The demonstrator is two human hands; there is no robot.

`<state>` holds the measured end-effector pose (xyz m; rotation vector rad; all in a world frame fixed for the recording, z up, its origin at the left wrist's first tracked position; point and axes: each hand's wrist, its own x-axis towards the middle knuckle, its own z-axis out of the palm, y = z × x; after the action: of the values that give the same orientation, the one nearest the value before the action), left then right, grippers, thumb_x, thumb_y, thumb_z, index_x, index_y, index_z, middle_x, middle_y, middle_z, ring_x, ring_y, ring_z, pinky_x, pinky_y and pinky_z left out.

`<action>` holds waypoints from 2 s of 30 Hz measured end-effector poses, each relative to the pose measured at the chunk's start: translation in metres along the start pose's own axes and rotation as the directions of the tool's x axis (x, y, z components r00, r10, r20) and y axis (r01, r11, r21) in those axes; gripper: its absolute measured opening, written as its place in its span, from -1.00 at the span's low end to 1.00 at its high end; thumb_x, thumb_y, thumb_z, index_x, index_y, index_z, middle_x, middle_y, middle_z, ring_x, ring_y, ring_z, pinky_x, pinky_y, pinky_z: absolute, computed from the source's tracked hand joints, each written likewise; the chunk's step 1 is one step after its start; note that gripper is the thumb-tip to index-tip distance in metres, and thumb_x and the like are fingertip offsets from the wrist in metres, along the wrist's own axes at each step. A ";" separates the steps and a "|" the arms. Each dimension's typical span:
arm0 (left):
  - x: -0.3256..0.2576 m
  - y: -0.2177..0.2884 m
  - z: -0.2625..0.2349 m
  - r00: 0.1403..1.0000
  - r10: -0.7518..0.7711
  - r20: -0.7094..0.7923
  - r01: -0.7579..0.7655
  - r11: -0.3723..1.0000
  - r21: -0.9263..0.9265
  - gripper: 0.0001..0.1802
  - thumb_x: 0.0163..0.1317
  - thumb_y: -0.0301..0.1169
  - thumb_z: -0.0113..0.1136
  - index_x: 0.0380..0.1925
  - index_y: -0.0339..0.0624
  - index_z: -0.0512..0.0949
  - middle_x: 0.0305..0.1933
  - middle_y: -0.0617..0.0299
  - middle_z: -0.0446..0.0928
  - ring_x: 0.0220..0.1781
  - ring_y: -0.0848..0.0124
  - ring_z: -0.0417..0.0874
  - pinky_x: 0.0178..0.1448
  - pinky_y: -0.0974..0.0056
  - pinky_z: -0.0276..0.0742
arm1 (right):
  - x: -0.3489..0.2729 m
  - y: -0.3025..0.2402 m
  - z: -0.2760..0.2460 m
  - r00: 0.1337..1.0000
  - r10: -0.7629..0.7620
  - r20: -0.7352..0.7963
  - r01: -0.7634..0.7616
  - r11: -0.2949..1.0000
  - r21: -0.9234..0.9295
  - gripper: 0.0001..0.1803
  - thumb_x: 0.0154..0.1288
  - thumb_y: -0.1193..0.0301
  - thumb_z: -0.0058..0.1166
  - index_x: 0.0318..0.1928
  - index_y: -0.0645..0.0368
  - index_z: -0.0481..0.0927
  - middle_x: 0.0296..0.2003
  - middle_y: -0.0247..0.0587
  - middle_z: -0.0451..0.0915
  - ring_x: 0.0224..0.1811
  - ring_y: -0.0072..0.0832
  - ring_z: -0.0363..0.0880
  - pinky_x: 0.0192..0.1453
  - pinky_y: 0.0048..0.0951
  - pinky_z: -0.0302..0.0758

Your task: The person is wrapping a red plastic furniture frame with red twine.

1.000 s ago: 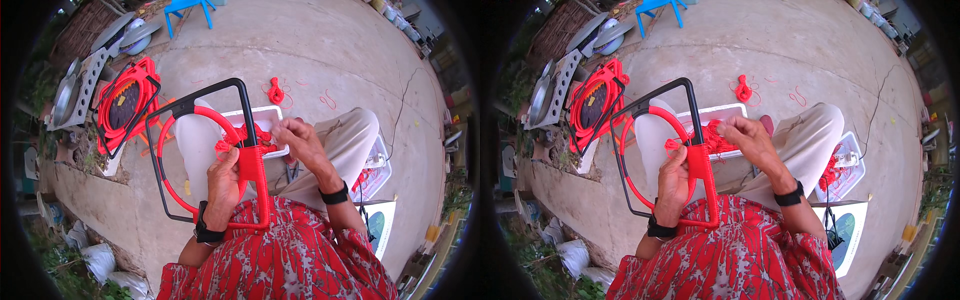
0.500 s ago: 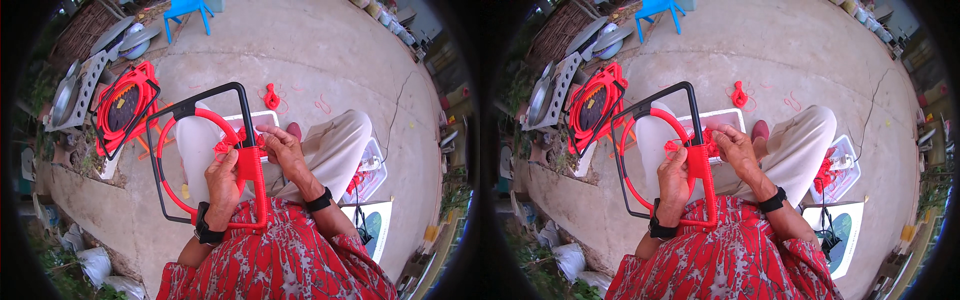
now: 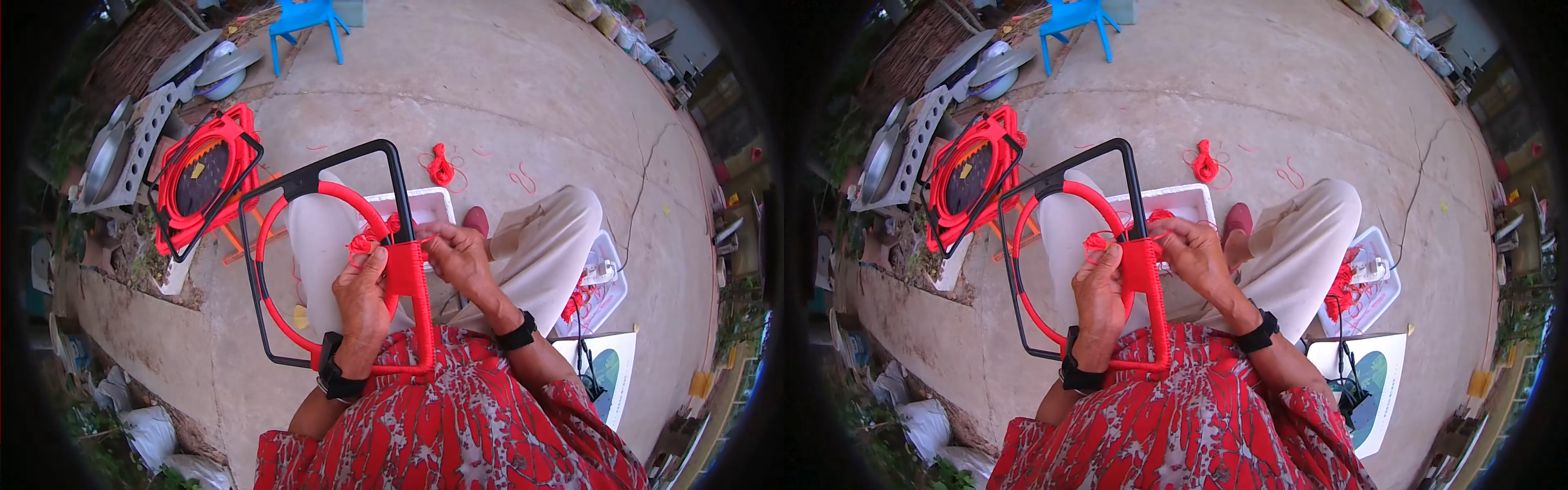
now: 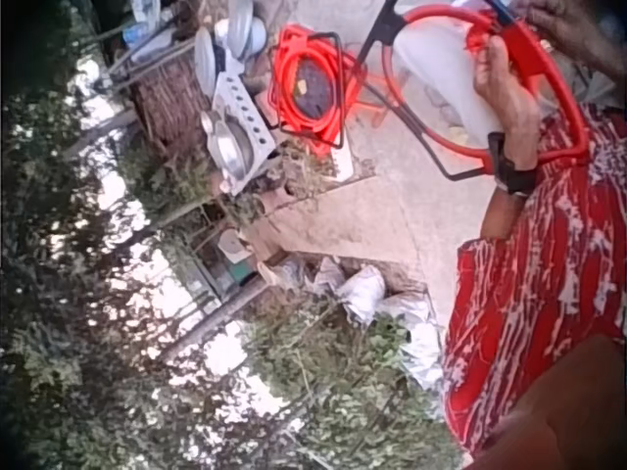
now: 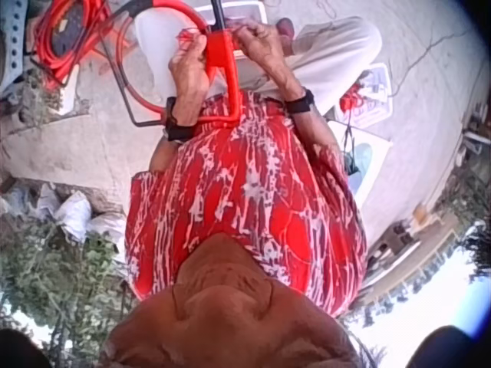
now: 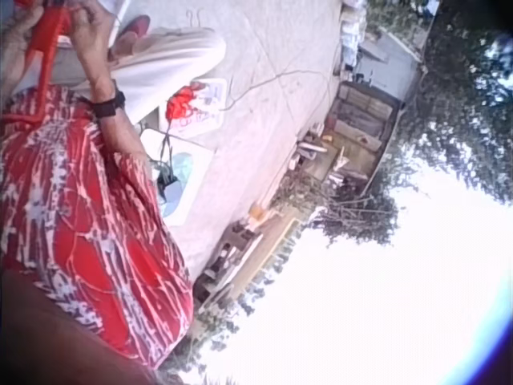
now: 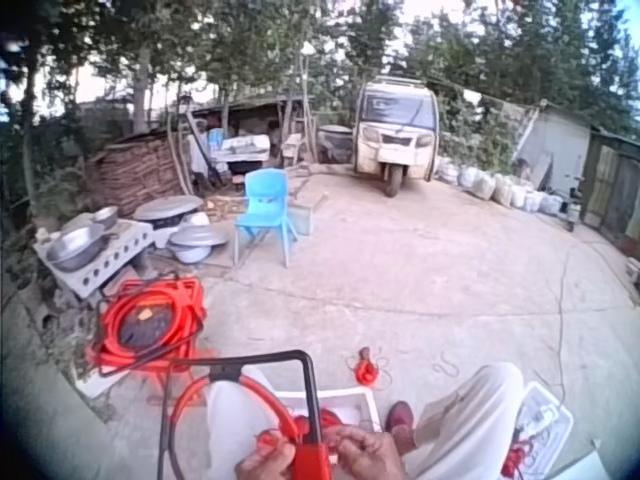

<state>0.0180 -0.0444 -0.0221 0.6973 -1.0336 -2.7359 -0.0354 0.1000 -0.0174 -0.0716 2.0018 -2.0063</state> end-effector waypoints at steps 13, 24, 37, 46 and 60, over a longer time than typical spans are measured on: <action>0.001 -0.014 -0.011 0.989 0.097 0.112 -0.104 0.993 0.056 -0.82 0.27 -0.58 0.09 -0.13 -0.37 0.52 -0.16 0.16 0.58 -0.16 0.45 0.61 -0.03 0.37 0.56 | 0.023 -0.057 0.028 0.609 -0.524 0.595 0.784 0.286 -0.551 -0.57 0.06 0.40 0.20 0.00 0.18 0.58 -0.14 -0.16 0.59 0.08 -0.22 0.44 0.23 -0.19 0.24; -0.005 0.000 0.002 0.995 0.020 0.101 -0.020 1.000 -0.006 -0.64 0.20 -0.66 0.11 0.03 -0.35 0.49 -0.23 0.24 0.56 -0.31 0.58 0.54 -0.16 0.48 0.52 | 0.027 -0.063 0.004 0.862 -0.348 0.368 0.336 0.937 0.100 -0.78 0.46 0.36 -0.11 -0.05 0.21 0.50 -0.34 -0.38 0.48 -0.28 -0.69 0.44 -0.16 -0.60 0.43; -0.002 0.003 -0.011 0.999 0.018 0.039 -0.011 0.985 -0.171 -0.72 0.25 -0.59 -0.04 -0.05 -0.38 0.49 -0.11 -0.06 0.56 -0.21 0.22 0.64 -0.10 0.27 0.59 | 0.036 -0.062 -0.011 0.964 -0.192 0.186 0.154 0.967 0.203 -0.77 0.40 0.39 0.00 -0.01 0.18 0.50 -0.52 -0.46 0.42 -0.37 -0.71 0.43 -0.28 -0.65 0.38; 0.002 0.007 -0.010 0.999 -0.026 -0.034 0.027 0.999 0.024 -0.58 0.32 -0.43 0.11 0.11 -0.47 0.39 -0.12 0.02 0.56 -0.16 0.32 0.64 -0.08 0.31 0.60 | -0.002 -0.132 -0.216 0.849 -0.516 -0.114 0.185 0.492 -0.851 -0.54 0.11 0.72 0.06 0.05 0.10 0.49 -0.50 -0.51 0.32 -0.42 -0.70 0.28 -0.29 -0.65 0.31; 0.008 0.005 -0.002 0.998 -0.054 -0.040 0.055 0.998 0.031 -0.70 0.29 -0.39 0.17 -0.11 -0.43 0.49 -0.30 0.14 0.58 -0.32 0.45 0.61 -0.22 0.40 0.60 | -0.020 -0.062 -0.076 0.991 -0.014 0.132 0.068 0.907 -0.415 -0.84 0.32 0.46 0.04 -0.17 0.23 0.62 -0.42 -0.36 0.59 -0.33 -0.71 0.46 -0.22 -0.59 0.44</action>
<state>0.0116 -0.0518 -0.0228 0.7927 -1.0670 -2.7451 -0.0459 0.1778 0.0449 -0.3291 2.3257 -1.5139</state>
